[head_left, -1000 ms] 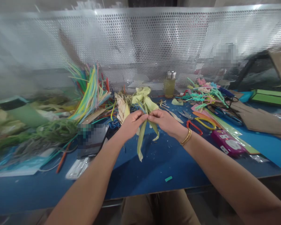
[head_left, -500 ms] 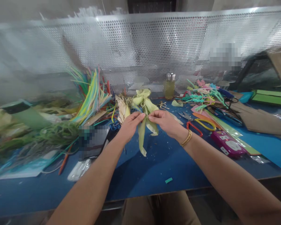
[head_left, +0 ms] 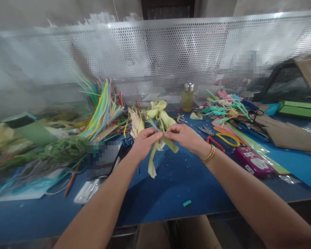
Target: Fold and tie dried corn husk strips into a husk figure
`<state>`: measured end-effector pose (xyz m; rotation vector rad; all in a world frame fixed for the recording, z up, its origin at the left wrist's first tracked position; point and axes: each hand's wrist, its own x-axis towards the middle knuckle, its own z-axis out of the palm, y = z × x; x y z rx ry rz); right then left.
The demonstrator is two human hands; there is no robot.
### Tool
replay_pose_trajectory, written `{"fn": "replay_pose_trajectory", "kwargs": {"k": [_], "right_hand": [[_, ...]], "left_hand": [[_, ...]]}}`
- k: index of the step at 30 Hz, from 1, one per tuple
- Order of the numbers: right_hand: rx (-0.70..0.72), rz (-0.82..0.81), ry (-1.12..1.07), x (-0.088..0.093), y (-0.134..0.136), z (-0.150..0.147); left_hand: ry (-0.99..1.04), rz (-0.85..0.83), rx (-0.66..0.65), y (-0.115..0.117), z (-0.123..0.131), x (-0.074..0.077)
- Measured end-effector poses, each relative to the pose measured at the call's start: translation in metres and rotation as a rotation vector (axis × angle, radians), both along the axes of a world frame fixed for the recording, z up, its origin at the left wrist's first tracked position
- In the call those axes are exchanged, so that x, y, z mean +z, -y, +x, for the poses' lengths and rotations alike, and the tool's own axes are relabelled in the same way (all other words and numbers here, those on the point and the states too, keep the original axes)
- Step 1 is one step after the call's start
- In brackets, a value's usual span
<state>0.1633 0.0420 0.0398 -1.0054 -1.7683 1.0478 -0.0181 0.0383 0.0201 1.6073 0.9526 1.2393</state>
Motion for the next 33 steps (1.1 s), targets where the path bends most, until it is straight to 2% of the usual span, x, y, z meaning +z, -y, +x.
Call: {"fn": "replay_pose_trajectory", "kwargs": {"k": [3, 6, 8, 13, 15, 19, 21, 24, 29, 33], "right_hand": [[0.045, 0.127, -0.028, -0.001, -0.006, 0.006], [0.160, 0.185, 0.006, 0.002, -0.008, 0.013], [0.216, 0.192, 0.073, 0.005, -0.009, 0.018], [0.198, 0.245, 0.193, 0.007, -0.012, 0.025], [0.241, 0.177, 0.139, 0.006, -0.012, 0.025], [0.347, -0.085, -0.044, 0.004, -0.011, 0.022], [0.330, -0.101, 0.012, 0.005, -0.011, 0.023], [0.301, -0.030, 0.182, 0.005, -0.012, 0.025], [0.342, 0.050, 0.182, 0.006, -0.014, 0.029], [0.230, 0.227, 0.268, 0.007, -0.009, 0.025]], "left_hand": [[0.162, -0.079, -0.120, 0.002, -0.002, 0.002], [0.177, -0.058, -0.158, 0.003, -0.004, 0.005], [0.095, -0.029, -0.118, 0.002, -0.007, 0.007], [-0.185, -0.031, -0.044, -0.001, -0.009, 0.010], [-0.205, -0.040, -0.051, -0.001, -0.009, 0.010], [-0.217, -0.067, -0.073, -0.001, -0.010, 0.010], [-0.231, -0.076, -0.085, -0.002, -0.011, 0.010], [-0.254, -0.074, -0.103, -0.002, -0.012, 0.010], [-0.287, -0.075, -0.120, 0.001, -0.012, 0.013], [-0.320, -0.105, -0.147, 0.002, -0.010, 0.012]]}}
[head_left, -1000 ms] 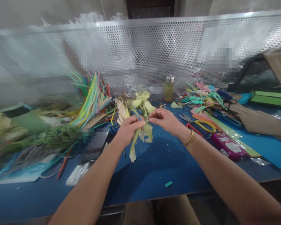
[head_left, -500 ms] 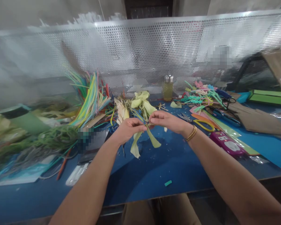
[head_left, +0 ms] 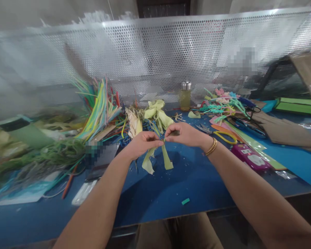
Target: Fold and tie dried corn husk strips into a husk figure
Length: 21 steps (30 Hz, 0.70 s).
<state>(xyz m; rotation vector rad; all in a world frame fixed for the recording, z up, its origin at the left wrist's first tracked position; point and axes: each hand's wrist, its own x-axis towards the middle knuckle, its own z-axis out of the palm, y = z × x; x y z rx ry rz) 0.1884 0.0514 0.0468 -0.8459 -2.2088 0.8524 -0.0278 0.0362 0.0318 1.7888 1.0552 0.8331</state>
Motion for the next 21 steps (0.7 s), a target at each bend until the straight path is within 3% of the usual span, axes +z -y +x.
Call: {"fn": "replay_pose_trajectory", "kwargs": {"k": [4, 6, 13, 17, 21], "right_hand": [[-0.110, 0.259, 0.086, 0.000, 0.005, -0.008], [-0.137, 0.302, 0.107, -0.001, 0.005, -0.011], [-0.189, 0.106, 0.020, -0.008, -0.003, -0.011], [-0.108, 0.036, -0.021, -0.010, -0.006, -0.010], [-0.041, -0.135, -0.108, -0.013, -0.008, -0.009]], "left_hand": [[0.020, -0.053, 0.056, 0.001, 0.009, -0.005], [0.069, -0.094, 0.129, 0.001, 0.015, -0.006], [0.187, -0.159, 0.246, 0.004, 0.021, -0.007], [0.256, -0.203, 0.238, 0.003, 0.018, -0.006], [0.281, -0.258, 0.208, 0.001, 0.014, -0.005]]}}
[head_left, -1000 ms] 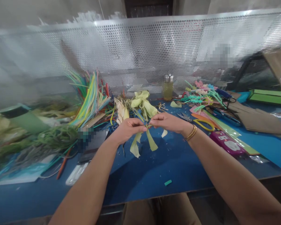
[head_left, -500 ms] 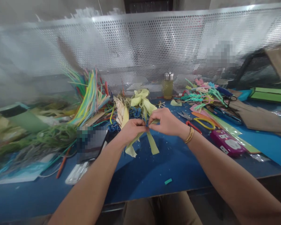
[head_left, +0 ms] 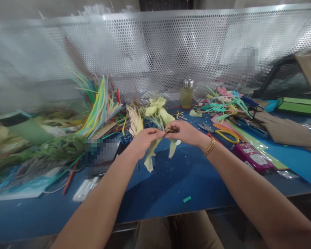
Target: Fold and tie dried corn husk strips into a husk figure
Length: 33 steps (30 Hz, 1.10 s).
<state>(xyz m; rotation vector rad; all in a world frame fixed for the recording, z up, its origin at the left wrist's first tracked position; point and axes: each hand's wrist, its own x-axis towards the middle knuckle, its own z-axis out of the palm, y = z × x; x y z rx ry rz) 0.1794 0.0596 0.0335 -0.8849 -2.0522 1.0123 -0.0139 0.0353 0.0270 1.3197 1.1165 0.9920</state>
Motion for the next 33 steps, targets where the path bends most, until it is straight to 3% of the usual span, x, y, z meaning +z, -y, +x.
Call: {"fn": "replay_pose_trajectory", "kwargs": {"k": [6, 15, 23, 26, 30, 33], "right_hand": [[0.031, -0.176, -0.129, -0.005, -0.004, 0.000], [0.062, -0.261, -0.160, -0.003, -0.003, 0.003], [0.075, -0.234, -0.115, -0.004, 0.000, -0.001], [-0.079, -0.004, -0.135, -0.007, -0.001, -0.005], [-0.503, 0.402, -0.171, -0.004, 0.005, -0.011], [-0.557, 0.404, -0.072, -0.003, 0.021, -0.023]], "left_hand": [[0.073, -0.053, -0.020, -0.003, -0.006, 0.003], [0.001, 0.006, -0.071, -0.002, -0.005, 0.002], [-0.242, 0.157, -0.116, -0.001, -0.005, 0.002], [-0.175, 0.154, -0.021, -0.005, -0.006, 0.000], [0.015, 0.177, 0.206, -0.013, -0.008, -0.005], [0.081, 0.215, 0.260, -0.017, -0.010, -0.007]]}}
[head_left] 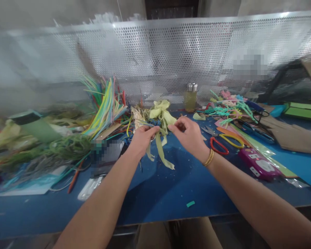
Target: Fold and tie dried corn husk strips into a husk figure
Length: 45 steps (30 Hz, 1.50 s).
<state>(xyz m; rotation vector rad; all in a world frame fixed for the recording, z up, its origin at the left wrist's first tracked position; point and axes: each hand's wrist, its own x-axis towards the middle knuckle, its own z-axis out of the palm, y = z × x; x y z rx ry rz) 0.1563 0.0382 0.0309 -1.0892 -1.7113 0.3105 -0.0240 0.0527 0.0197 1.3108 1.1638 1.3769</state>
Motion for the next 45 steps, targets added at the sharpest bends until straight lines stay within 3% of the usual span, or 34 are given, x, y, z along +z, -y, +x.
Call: {"fn": "replay_pose_trajectory", "kwargs": {"k": [4, 7, 12, 17, 21, 25, 32, 38, 45], "right_hand": [[0.040, -0.114, 0.103, -0.009, 0.017, -0.020], [0.094, -0.170, 0.053, -0.019, 0.018, -0.027], [0.276, -0.121, 0.053, -0.025, 0.010, -0.023], [0.213, -0.135, 0.014, -0.029, 0.001, -0.019], [0.166, -0.180, -0.001, -0.031, -0.001, -0.020], [0.031, -0.167, 0.180, -0.027, 0.007, -0.023], [-0.099, 0.069, 0.510, -0.017, 0.016, -0.021], [-0.123, 0.061, 0.624, -0.015, 0.019, -0.023], [-0.152, 0.102, 0.662, -0.019, 0.018, -0.024]], "left_hand": [[0.009, 0.007, -0.007, 0.000, 0.000, 0.000], [0.088, -0.031, -0.030, 0.001, 0.001, 0.001], [0.227, -0.156, -0.121, -0.001, 0.000, -0.001], [0.350, -0.229, -0.224, 0.000, -0.001, 0.004], [0.354, -0.222, -0.149, 0.003, 0.001, 0.008], [0.310, -0.144, -0.072, 0.002, 0.000, 0.004], [0.281, -0.027, 0.045, -0.004, -0.001, 0.000], [0.413, -0.174, -0.023, 0.000, 0.000, 0.008], [0.348, -0.254, -0.042, 0.004, -0.002, 0.012]]}}
